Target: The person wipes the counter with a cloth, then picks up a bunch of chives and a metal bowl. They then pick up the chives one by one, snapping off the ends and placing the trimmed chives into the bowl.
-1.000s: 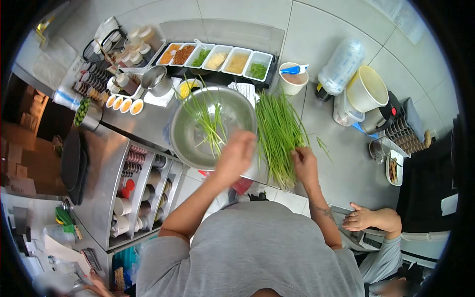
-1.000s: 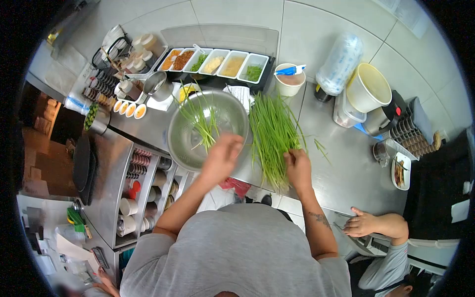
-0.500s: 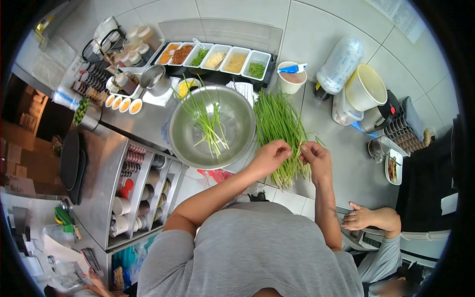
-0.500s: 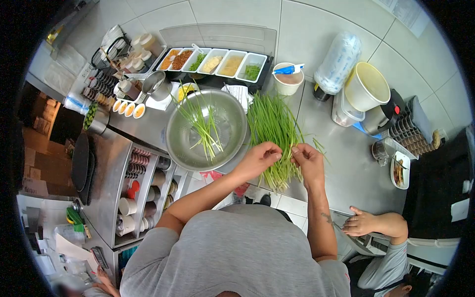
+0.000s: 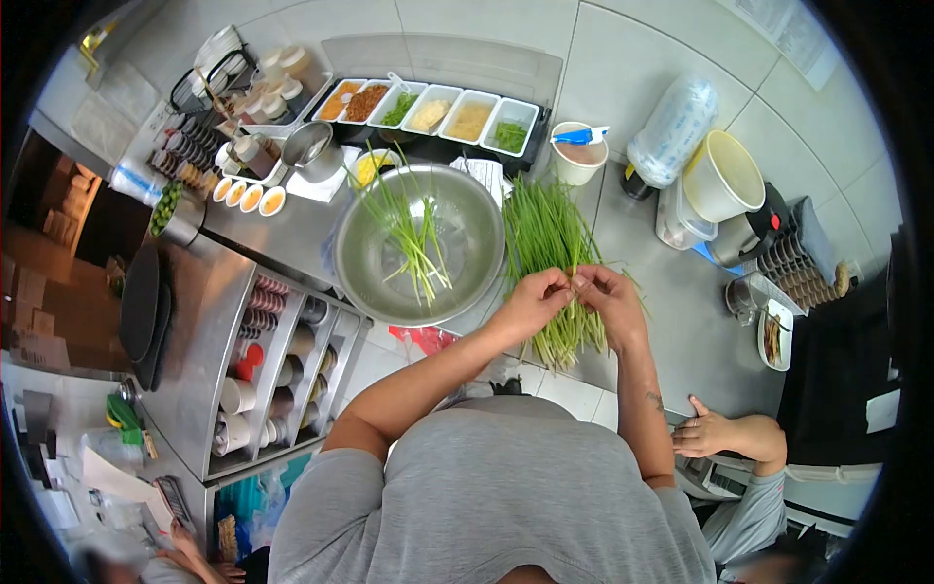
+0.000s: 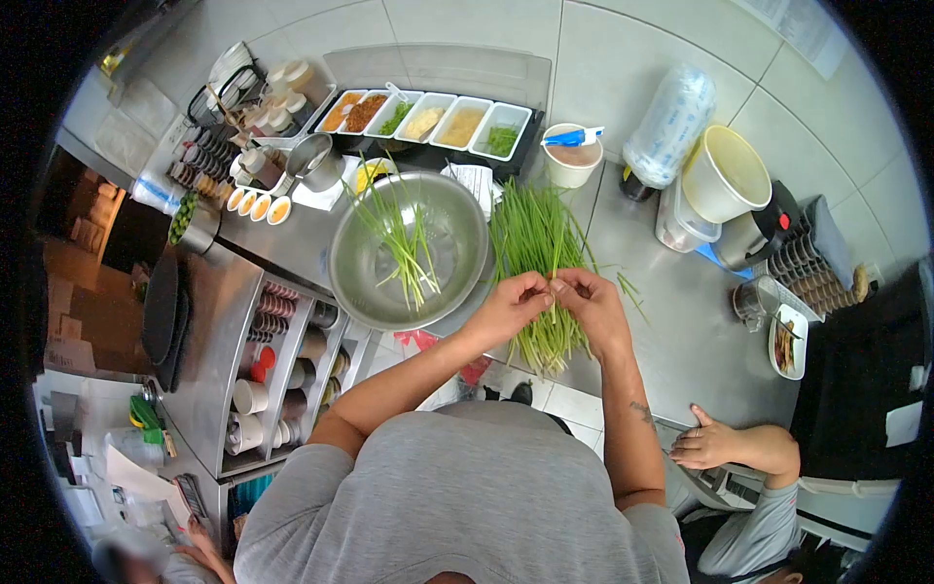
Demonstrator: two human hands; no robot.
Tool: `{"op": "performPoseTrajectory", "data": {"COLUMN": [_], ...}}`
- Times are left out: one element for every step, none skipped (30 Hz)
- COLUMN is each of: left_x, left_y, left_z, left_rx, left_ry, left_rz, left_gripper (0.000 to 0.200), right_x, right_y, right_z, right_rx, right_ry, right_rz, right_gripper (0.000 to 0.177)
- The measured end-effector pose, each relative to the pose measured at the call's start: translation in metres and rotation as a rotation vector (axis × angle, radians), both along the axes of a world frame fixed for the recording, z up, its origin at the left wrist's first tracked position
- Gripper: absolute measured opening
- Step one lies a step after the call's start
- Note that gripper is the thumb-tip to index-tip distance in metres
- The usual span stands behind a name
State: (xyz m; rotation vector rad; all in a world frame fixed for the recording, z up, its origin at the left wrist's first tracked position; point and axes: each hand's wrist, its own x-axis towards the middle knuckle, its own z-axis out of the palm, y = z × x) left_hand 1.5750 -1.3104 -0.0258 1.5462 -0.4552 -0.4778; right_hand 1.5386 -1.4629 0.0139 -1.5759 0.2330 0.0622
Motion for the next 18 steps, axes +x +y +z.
{"op": "performPoseTrajectory", "data": {"left_x": [-0.002,-0.003,-0.005,-0.006,-0.008,-0.01,-0.013,-0.017,-0.02,-0.023,-0.025,-0.028,-0.033,-0.039,-0.043,-0.044,-0.043,-0.041], "left_y": [0.001,0.002,0.002,0.002,0.002,0.002,0.002,0.001,0.001,0.002,0.004,0.005,0.004,0.002,0.001,0.002,0.004,0.007], "left_z": [0.002,0.005,0.007,0.004,-0.003,-0.006,-0.01,-0.012,-0.014,-0.016,-0.018,-0.02,-0.026,-0.033,-0.033,-0.033,-0.033,-0.029], "left_rx": [0.008,0.015,0.023,0.045,0.067,0.089,0.102,0.114,0.127,0.177,0.226,0.276,0.287,0.298,0.309,0.38,0.416,0.452], "left_ry": [-0.021,-0.043,-0.066,-0.124,-0.181,-0.239,-0.311,-0.383,-0.454,-0.501,-0.549,-0.597,-0.648,-0.699,-0.751,-0.745,-0.733,-0.721], "left_rz": [0.001,0.002,0.002,-0.007,-0.017,-0.025,0.004,0.033,0.061,0.045,0.028,0.012,0.014,0.018,0.021,-0.027,-0.026,-0.027], "left_gripper": [0.013,0.013,0.012,0.012,0.011,0.01,0.008,0.007,0.006,0.006,0.006,0.005,0.005,0.005,0.004,0.005,0.006,0.008], "right_x": [0.003,0.005,0.008,0.01,0.012,0.013,0.014,0.015,0.015,0.016,0.018,0.019,0.021,0.022,0.024,0.025,0.027,0.027], "right_y": [-0.001,-0.001,-0.001,-0.002,-0.002,-0.002,-0.001,0.0,0.0,-0.001,-0.002,-0.004,-0.006,-0.008,-0.008,-0.01,-0.011,-0.011], "right_z": [-0.002,-0.005,-0.006,-0.008,-0.008,-0.007,-0.004,-0.002,-0.003,-0.005,-0.005,-0.005,-0.004,-0.003,-0.002,0.0,0.001,0.001], "right_rx": [0.017,0.034,0.051,0.069,0.087,0.075,0.063,0.051,0.045,0.039,0.032,0.023,0.014,0.004,-0.028,-0.06,-0.091,-0.109], "right_ry": [0.005,0.009,0.003,-0.002,-0.007,-0.006,-0.006,-0.006,-0.016,-0.027,-0.038,-0.058,-0.079,-0.1,-0.112,-0.125,-0.139,-0.142], "right_rz": [0.024,0.047,0.04,0.033,0.026,0.023,0.019,0.015,0.008,0.0,-0.008,-0.021,-0.033,-0.044,-0.039,-0.036,-0.036,-0.032], "right_gripper": [0.014,0.013,0.011,0.01,0.01,0.01,0.011,0.011,0.011,0.01,0.01,0.01,0.009,0.009,0.008,0.008,0.008,0.009]}}
